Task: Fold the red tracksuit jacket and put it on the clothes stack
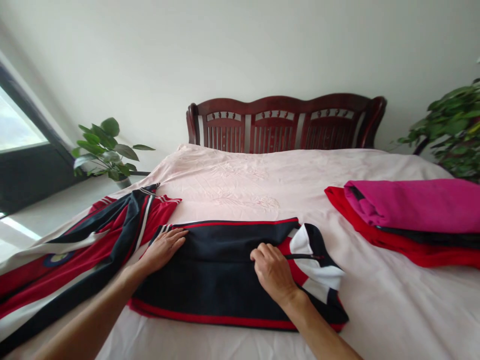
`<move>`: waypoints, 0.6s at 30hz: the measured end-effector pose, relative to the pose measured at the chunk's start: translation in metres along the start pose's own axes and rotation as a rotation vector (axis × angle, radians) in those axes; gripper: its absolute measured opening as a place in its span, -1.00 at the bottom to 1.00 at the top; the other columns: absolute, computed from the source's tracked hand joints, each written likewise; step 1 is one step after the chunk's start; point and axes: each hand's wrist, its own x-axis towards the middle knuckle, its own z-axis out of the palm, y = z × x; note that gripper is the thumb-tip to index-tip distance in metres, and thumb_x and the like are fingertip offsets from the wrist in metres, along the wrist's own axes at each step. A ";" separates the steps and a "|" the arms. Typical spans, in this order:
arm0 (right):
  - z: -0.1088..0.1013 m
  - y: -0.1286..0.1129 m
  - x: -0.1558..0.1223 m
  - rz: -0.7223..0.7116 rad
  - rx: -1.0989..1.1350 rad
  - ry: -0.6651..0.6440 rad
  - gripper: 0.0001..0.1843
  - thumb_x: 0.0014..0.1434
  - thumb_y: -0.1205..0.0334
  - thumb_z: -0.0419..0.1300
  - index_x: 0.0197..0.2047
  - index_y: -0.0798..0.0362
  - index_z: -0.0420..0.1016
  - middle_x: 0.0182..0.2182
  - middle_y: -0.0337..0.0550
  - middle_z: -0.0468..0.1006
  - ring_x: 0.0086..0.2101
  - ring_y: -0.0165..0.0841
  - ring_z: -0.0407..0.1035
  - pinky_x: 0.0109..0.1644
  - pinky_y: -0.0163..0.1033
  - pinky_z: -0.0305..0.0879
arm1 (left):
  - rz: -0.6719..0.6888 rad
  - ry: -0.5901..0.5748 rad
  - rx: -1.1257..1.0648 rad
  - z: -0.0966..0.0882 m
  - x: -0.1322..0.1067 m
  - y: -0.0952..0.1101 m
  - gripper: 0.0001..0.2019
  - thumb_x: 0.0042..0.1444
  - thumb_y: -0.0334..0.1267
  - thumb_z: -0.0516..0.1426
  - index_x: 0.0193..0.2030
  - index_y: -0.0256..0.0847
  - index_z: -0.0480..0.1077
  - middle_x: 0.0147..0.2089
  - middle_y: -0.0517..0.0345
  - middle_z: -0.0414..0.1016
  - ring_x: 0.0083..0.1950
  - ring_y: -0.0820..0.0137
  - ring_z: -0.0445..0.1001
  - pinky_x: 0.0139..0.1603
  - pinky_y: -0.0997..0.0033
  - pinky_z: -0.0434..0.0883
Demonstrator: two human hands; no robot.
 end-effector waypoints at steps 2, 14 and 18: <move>-0.002 0.009 -0.012 -0.014 0.042 0.017 -0.70 0.15 0.59 0.03 -0.28 -0.01 0.42 -0.33 -0.19 0.45 -0.23 -0.29 0.36 -0.09 -0.19 0.26 | 0.009 0.025 0.013 0.002 -0.002 0.001 -0.52 0.36 -0.03 -0.09 0.31 -0.10 0.32 0.35 -0.03 0.35 0.38 0.17 0.26 0.42 0.01 0.05; -0.034 0.010 -0.015 -0.087 0.108 -0.186 -0.70 0.02 0.60 0.03 -0.40 -0.02 0.39 -0.41 -0.26 0.46 -0.34 -0.34 0.35 -0.22 -0.23 0.21 | 0.019 0.084 0.038 -0.017 -0.022 0.024 -0.71 0.27 -0.10 0.06 0.03 -0.06 0.50 0.10 0.01 0.52 0.12 0.14 0.46 0.24 0.10 0.26; -0.042 0.001 0.035 0.012 0.122 -0.041 -0.76 0.19 0.46 0.03 -0.28 -0.02 0.48 -0.31 -0.21 0.54 -0.22 -0.32 0.41 -0.07 -0.23 0.27 | -0.014 0.162 0.037 -0.016 -0.002 0.044 -0.65 0.33 -0.11 -0.03 0.01 -0.15 0.51 0.12 -0.07 0.51 0.15 0.13 0.45 0.26 0.12 0.25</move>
